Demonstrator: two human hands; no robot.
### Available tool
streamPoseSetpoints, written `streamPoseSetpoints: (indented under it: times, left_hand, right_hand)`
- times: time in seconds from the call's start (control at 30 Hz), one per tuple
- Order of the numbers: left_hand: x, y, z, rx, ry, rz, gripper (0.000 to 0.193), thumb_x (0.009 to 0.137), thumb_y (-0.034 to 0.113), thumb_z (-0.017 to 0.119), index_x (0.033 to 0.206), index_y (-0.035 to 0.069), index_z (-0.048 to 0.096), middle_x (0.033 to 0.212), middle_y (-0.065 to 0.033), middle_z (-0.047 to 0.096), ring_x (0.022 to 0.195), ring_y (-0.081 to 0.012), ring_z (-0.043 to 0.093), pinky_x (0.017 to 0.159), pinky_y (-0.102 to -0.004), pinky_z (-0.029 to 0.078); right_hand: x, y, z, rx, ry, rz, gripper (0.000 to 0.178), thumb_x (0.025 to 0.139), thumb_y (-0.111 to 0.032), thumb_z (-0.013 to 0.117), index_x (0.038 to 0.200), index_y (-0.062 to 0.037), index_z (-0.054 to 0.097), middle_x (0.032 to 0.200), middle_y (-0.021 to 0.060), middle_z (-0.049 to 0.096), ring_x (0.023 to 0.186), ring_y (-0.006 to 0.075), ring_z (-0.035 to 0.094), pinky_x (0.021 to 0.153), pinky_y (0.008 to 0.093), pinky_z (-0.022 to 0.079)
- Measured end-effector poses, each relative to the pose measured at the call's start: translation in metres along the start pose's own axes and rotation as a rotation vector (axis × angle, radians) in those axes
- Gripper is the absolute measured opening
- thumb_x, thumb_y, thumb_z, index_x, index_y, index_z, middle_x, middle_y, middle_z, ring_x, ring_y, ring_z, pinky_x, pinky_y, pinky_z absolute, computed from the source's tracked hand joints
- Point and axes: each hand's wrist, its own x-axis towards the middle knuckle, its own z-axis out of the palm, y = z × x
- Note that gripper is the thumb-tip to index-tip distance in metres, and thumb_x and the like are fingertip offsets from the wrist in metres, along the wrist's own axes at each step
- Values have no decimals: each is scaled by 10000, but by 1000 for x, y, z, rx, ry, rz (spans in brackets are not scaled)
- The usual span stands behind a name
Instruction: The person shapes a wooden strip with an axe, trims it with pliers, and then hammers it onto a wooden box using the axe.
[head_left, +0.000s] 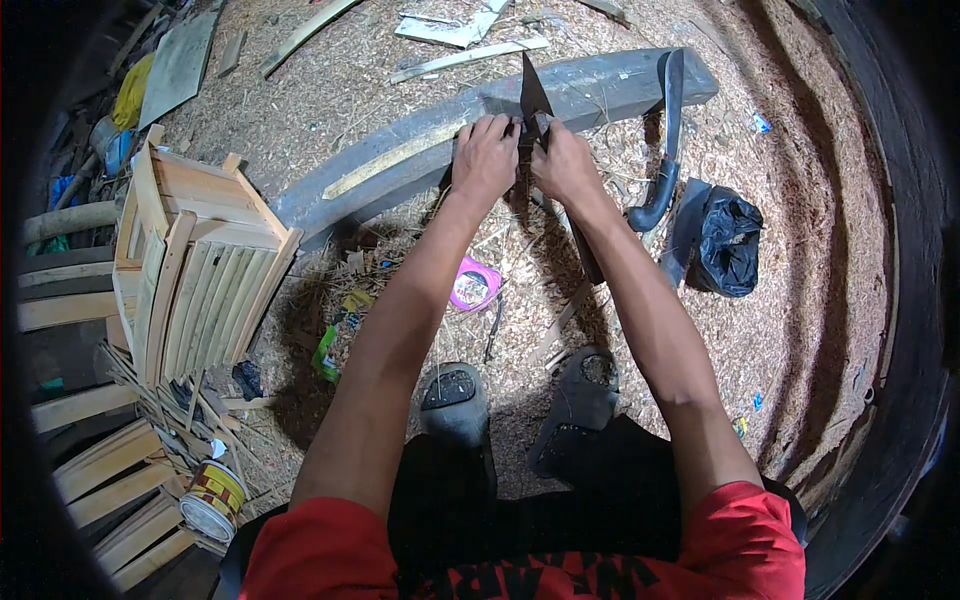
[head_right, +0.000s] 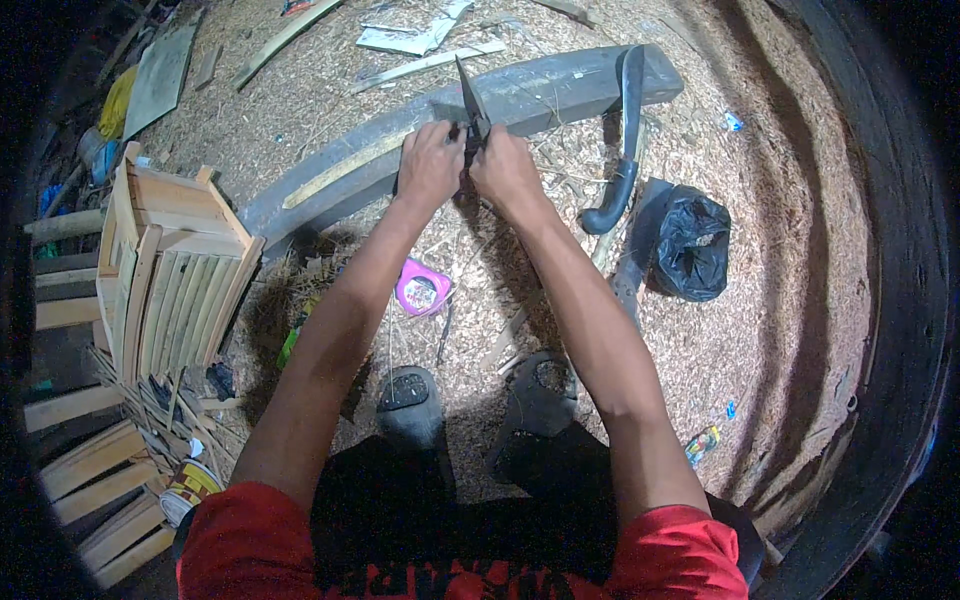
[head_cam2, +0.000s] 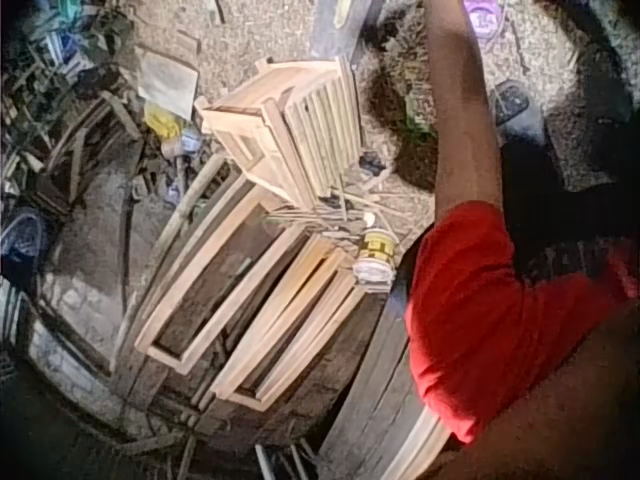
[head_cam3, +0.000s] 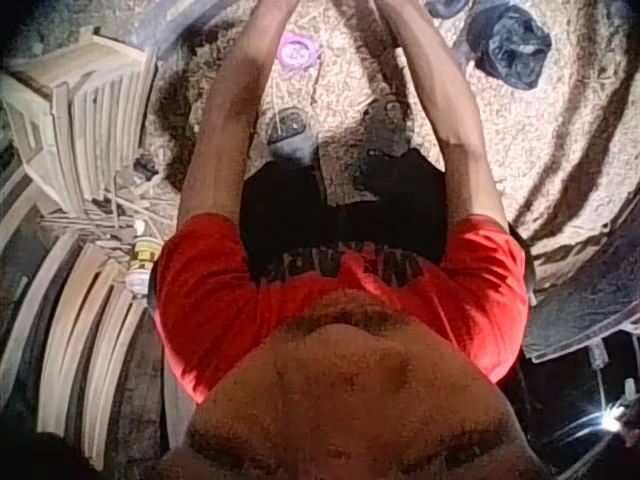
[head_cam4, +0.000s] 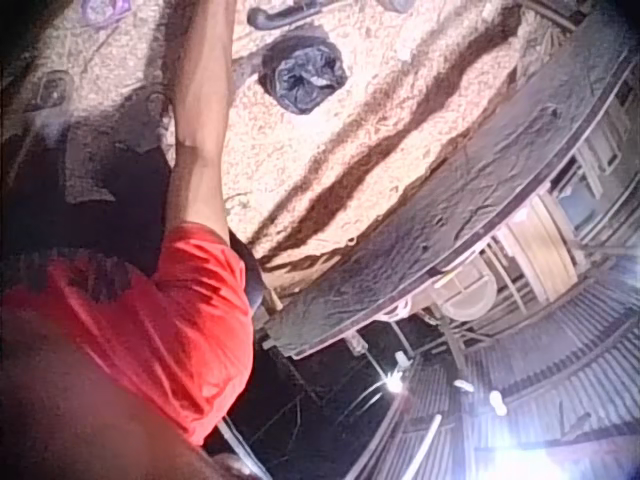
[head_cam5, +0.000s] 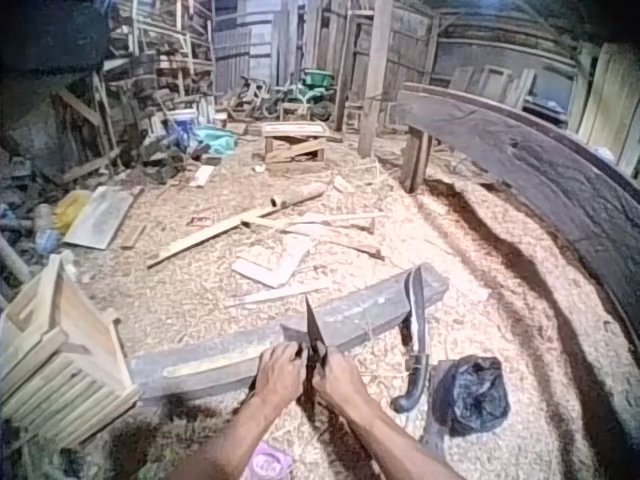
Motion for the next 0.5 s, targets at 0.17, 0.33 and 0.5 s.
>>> streamPoseSetpoints:
  times: [0.17,0.33,0.5]
  left_hand:
    - [0,-1,-1,-1,-16,-2,278,838,132,642,1090,38,710,1100,-79,623,1096,-240,540,929,-398,405]
    - [0,3,-5,-33,-131,-46,337,831,111,633,1157,39,682,1129,-147,618,1119,-299,534,956,-428,403]
    - [-1,1,-3,25,-73,-7,352,821,101,625,1162,31,676,1134,-83,631,1096,-238,535,932,-393,406]
  right_hand:
    - [-2,-4,-1,11,-9,-7,283,796,-58,631,991,137,570,880,364,646,902,508,646,801,518,542]
    - [0,-7,0,-39,-22,15,288,811,-90,637,986,133,581,899,361,651,918,510,644,822,522,541]
    - [-1,-12,-3,-44,-21,17,307,808,-110,653,992,126,584,911,365,649,920,507,647,833,525,537]
